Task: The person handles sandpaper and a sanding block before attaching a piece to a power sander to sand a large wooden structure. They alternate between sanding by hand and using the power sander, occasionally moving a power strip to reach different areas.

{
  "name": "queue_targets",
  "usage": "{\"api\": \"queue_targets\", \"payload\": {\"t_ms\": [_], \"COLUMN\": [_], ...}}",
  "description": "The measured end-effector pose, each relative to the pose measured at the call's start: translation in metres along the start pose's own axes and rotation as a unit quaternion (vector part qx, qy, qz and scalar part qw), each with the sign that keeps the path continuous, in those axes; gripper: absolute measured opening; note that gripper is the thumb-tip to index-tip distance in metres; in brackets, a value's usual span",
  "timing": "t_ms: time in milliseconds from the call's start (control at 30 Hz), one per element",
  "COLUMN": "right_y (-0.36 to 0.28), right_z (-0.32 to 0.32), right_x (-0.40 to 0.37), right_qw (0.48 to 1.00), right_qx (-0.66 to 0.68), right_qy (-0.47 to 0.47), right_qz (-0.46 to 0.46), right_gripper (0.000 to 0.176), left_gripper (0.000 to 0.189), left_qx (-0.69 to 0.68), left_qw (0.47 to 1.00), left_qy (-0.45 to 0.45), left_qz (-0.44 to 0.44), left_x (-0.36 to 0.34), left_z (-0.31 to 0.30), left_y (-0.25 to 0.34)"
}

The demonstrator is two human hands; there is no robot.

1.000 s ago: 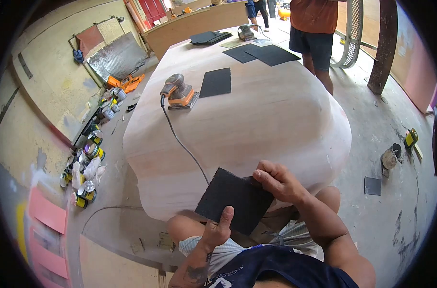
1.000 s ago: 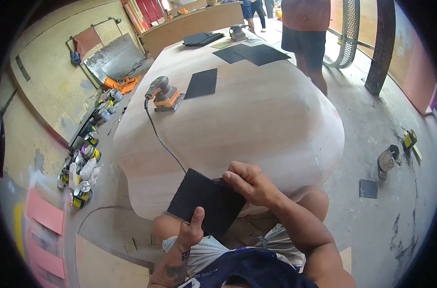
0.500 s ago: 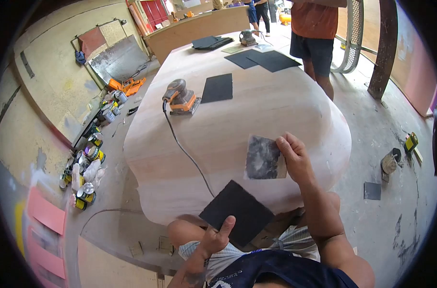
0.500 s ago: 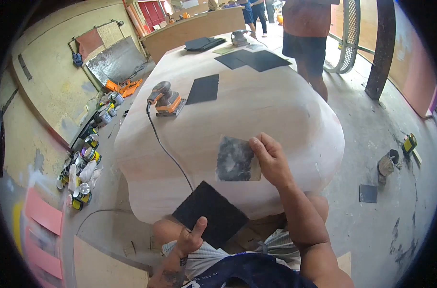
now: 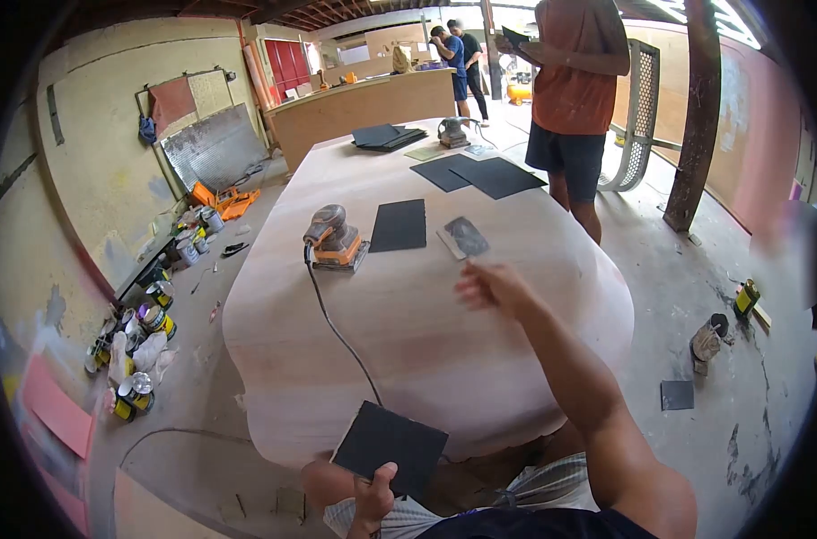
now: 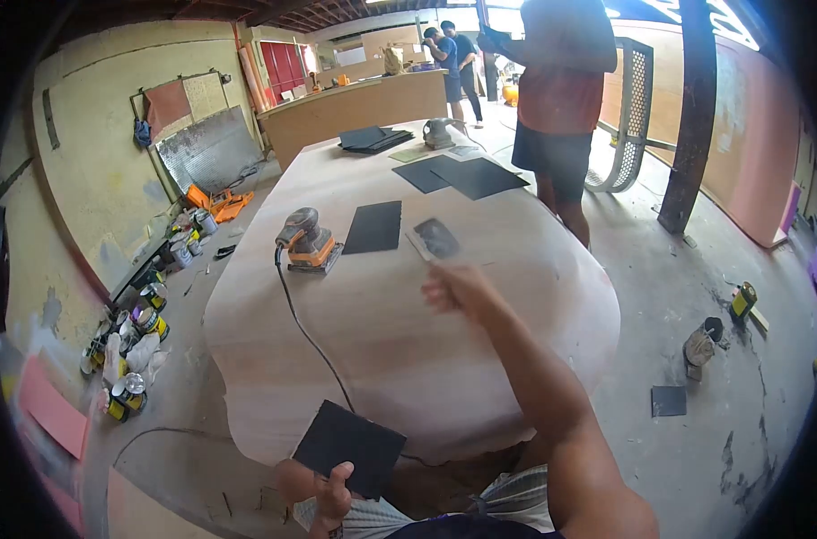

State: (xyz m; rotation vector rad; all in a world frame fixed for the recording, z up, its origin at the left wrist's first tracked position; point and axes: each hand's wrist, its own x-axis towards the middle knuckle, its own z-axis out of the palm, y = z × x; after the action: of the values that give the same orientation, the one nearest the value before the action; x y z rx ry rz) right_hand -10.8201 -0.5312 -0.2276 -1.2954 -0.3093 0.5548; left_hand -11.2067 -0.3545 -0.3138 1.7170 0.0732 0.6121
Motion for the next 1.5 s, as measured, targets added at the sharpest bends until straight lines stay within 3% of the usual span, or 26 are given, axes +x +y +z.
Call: {"api": "queue_targets", "payload": {"t_ms": [100, 167, 233, 333, 367, 467, 500, 533, 600, 700, 800, 833, 867, 933, 1000, 1100, 1200, 1400, 1433, 1500], "right_y": [0.019, 0.037, 0.05, 0.046, 0.042, 0.011, -0.005, -0.024, -0.054, -0.07, -0.092, -0.091, -0.088, -0.078, -0.077, -0.072, -0.065, -0.071, -0.07, -0.066], "right_z": [0.039, 0.061, 0.074, 0.064, 0.055, 0.018, 0.004, -0.009, -0.03, -0.077, -0.096, -0.107, -0.113, -0.123, -0.11, -0.082, -0.061, -0.035, -0.031, -0.025], "right_x": [-0.052, -0.084, -0.108, -0.116, -0.116, -0.102, -0.093, -0.082, -0.052, 0.014, 0.06, 0.082, 0.09, 0.105, 0.095, 0.072, 0.055, 0.002, -0.009, -0.027], "right_qw": [0.971, 0.931, 0.86, 0.883, 0.904, 0.969, 0.989, 0.995, 0.984, 0.981, 0.99, 0.974, 0.93, 0.773, 0.786, 0.778, 0.774, 0.797, 0.795, 0.801], "right_qx": [-0.201, -0.232, -0.336, -0.281, -0.226, -0.117, -0.026, 0.066, 0.105, 0.061, -0.018, -0.125, -0.251, -0.484, -0.477, -0.52, -0.535, -0.521, -0.526, -0.519], "right_qy": [-0.126, -0.27, -0.383, -0.37, -0.357, -0.212, -0.138, -0.065, 0.013, 0.026, 0.099, 0.169, 0.239, 0.363, 0.301, 0.187, 0.117, 0.07, 0.066, 0.073], "right_qz": [0.025, 0.086, 0.031, 0.064, 0.065, -0.041, -0.045, -0.047, -0.145, -0.184, -0.097, -0.083, -0.121, -0.192, -0.252, -0.299, -0.318, -0.297, -0.295, -0.289], "right_gripper": [0.049, 0.053, 0.049, 0.047, 0.045, 0.036, 0.035, 0.034, 0.037, 0.046, 0.065, 0.081, 0.085, 0.092, 0.079, 0.065, 0.054, 0.047, 0.047, 0.046], "left_gripper": [0.029, 0.032, 0.036, 0.045, 0.046, 0.048, 0.048, 0.049, 0.051, 0.059, 0.079, 0.086, 0.094, 0.108, 0.119, 0.113, 0.102, 0.08, 0.06, 0.044], "left_qx": [-0.177, -0.163, -0.144, -0.125, -0.127, -0.108, -0.099, -0.033, 0.102, 0.25, 0.362, 0.432, 0.499, 0.594, 0.654, 0.555, 0.553, 0.612, 0.571, 0.532], "left_qw": [0.976, 0.98, 0.983, 0.979, 0.975, 0.963, 0.959, 0.974, 0.982, 0.954, 0.906, 0.878, 0.845, 0.777, 0.713, 0.779, 0.787, 0.715, 0.738, 0.772], "left_qy": [0.028, 0.0, -0.027, -0.087, -0.116, -0.191, -0.211, -0.196, -0.16, -0.122, -0.117, -0.138, -0.158, -0.201, -0.252, -0.291, -0.273, -0.202, -0.179, -0.162], "left_qz": [-0.127, -0.11, -0.11, -0.135, -0.143, -0.155, -0.158, -0.108, -0.007, 0.111, 0.183, 0.15, 0.113, 0.044, -0.021, -0.02, 0.003, 0.27, 0.311, 0.308], "left_x": [0.014, 0.022, 0.032, 0.052, 0.059, 0.096, 0.11, 0.125, 0.183, 0.277, 0.374, 0.397, 0.413, 0.442, 0.458, 0.478, 0.459, 0.345, 0.335, 0.322], "left_z": [0.011, 0.016, 0.02, 0.028, 0.028, 0.022, 0.023, 0.026, 0.042, 0.071, 0.092, 0.095, 0.099, 0.104, 0.108, 0.1, 0.098, 0.081, 0.075, 0.057], "left_y": [0.027, 0.021, 0.021, 0.026, 0.026, 0.004, 0.005, 0.007, 0.044, 0.046, 0.006, -0.001, -0.001, -0.001, 0.009, -0.025, -0.022, 0.013, 0.009, 0.017]}}
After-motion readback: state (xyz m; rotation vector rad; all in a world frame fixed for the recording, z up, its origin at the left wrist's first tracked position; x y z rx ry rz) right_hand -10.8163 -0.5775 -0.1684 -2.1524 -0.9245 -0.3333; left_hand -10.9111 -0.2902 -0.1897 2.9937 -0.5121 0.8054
